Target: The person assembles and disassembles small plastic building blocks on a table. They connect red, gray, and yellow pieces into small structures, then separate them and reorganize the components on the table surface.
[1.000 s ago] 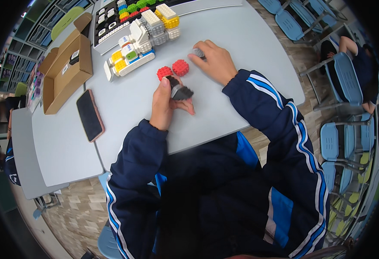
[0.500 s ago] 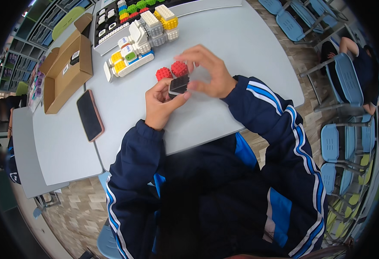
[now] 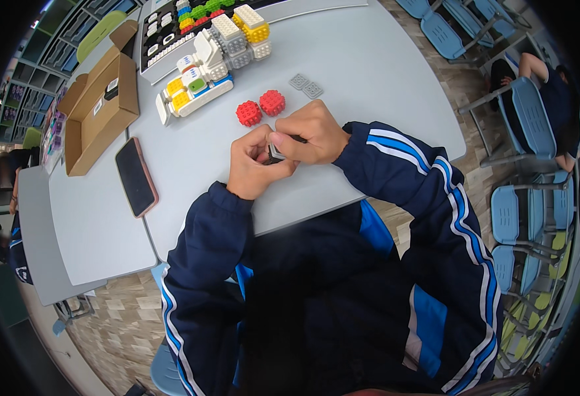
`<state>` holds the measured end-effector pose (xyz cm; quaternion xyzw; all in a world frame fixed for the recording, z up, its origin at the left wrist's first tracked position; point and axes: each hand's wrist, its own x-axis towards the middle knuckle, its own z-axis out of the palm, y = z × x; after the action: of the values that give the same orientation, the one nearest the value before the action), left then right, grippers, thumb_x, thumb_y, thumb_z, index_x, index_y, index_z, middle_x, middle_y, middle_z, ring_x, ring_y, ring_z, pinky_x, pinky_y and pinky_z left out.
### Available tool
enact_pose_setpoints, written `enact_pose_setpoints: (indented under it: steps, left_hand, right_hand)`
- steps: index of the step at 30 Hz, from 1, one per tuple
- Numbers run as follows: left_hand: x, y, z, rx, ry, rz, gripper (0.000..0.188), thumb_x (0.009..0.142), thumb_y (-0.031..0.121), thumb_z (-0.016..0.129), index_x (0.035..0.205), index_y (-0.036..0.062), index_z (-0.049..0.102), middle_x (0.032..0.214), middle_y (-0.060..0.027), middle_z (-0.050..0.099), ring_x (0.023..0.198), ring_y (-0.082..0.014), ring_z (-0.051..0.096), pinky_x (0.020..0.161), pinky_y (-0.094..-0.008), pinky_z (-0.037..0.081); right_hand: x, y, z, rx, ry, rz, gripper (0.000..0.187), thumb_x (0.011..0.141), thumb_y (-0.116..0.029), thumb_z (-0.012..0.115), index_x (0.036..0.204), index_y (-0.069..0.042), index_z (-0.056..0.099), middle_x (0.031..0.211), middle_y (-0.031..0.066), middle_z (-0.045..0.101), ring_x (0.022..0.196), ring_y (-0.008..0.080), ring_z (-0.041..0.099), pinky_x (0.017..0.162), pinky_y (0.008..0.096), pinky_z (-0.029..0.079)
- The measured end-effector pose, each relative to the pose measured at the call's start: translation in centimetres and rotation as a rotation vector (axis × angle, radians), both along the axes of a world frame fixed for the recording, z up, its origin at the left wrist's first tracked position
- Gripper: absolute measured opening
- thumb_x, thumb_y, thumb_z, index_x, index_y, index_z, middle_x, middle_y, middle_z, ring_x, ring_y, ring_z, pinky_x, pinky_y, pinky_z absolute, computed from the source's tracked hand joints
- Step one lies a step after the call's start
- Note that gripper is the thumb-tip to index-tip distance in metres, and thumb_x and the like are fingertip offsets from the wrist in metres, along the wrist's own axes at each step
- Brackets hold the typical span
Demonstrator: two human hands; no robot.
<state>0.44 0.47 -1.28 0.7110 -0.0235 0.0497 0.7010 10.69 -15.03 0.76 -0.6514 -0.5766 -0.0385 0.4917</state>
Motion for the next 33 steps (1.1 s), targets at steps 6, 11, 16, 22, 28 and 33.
enact_pose_setpoints:
  steps: [6, 11, 16, 22, 28, 33]
  left_hand:
    - [0.0, -0.3, 0.8, -0.058, 0.028, -0.033, 0.021, 0.069, 0.001, 0.077, 0.081, 0.0068, 0.06, 0.072, 0.0091, 0.055, 0.061, 0.003, 0.037, 0.053, -0.0178, 0.026]
    - [0.1, -0.5, 1.6, -0.127, 0.053, -0.068, 0.024, 0.07, -0.003, 0.075, 0.09, 0.0036, 0.063, 0.081, 0.0059, 0.06, 0.07, 0.003, 0.047, 0.058, -0.0157, 0.035]
    - [0.1, -0.5, 1.6, -0.156, 0.078, -0.076, 0.025, 0.071, -0.004, 0.076, 0.091, 0.0023, 0.063, 0.082, 0.0049, 0.061, 0.071, 0.0018, 0.051, 0.059, -0.0163, 0.039]
    - [-0.8, 0.2, 0.9, 0.142, 0.044, -0.124, 0.019, 0.071, 0.003, 0.081, 0.079, 0.0044, 0.064, 0.068, 0.007, 0.056, 0.058, 0.0018, 0.039, 0.053, -0.0167, 0.031]
    - [-0.5, -0.8, 2.3, -0.034, 0.097, -0.204, 0.02, 0.075, 0.007, 0.083, 0.083, 0.0021, 0.066, 0.071, 0.0023, 0.061, 0.06, -0.0026, 0.052, 0.055, -0.0186, 0.039]
    - [-0.3, 0.2, 0.1, -0.263, -0.011, -0.146, 0.028, 0.097, 0.025, 0.058, 0.085, 0.0001, 0.062, 0.075, -0.0079, 0.064, 0.066, -0.0128, 0.062, 0.058, -0.0233, 0.046]
  right_hand:
    - [-0.7, 0.1, 0.0, -0.02, 0.359, 0.082, 0.033, 0.094, -0.024, 0.057, 0.069, -0.002, 0.061, 0.053, 0.0084, 0.054, 0.046, 0.0168, 0.049, 0.047, 0.0313, 0.039]
    - [-0.6, 0.2, -0.5, -0.038, 0.447, 0.082, 0.031, 0.094, -0.022, 0.056, 0.074, 0.0, 0.064, 0.055, 0.0066, 0.055, 0.049, 0.0107, 0.046, 0.048, 0.0295, 0.038]
    - [-0.9, 0.4, -0.5, -0.002, 0.519, 0.085, 0.029, 0.094, -0.021, 0.057, 0.075, 0.0, 0.063, 0.056, 0.0062, 0.054, 0.05, 0.0102, 0.045, 0.048, 0.0294, 0.037]
    - [0.4, -0.6, -0.1, 0.059, 1.219, 0.227, 0.055, 0.102, -0.039, 0.04, 0.064, -0.003, 0.058, 0.052, 0.0017, 0.045, 0.045, 0.0072, 0.037, 0.044, 0.0252, 0.028]
    - [2.7, -0.8, 0.8, 0.192, 0.626, -0.456, 0.056, 0.097, -0.05, 0.049, 0.07, -0.002, 0.061, 0.059, 0.0038, 0.051, 0.05, 0.0111, 0.042, 0.049, 0.0261, 0.033]
    - [6.6, -1.7, -0.7, -0.212, -0.003, -0.894, 0.047, 0.084, -0.052, 0.067, 0.083, -0.005, 0.07, 0.08, 0.0127, 0.065, 0.077, 0.0309, 0.055, 0.069, 0.0387, 0.046]
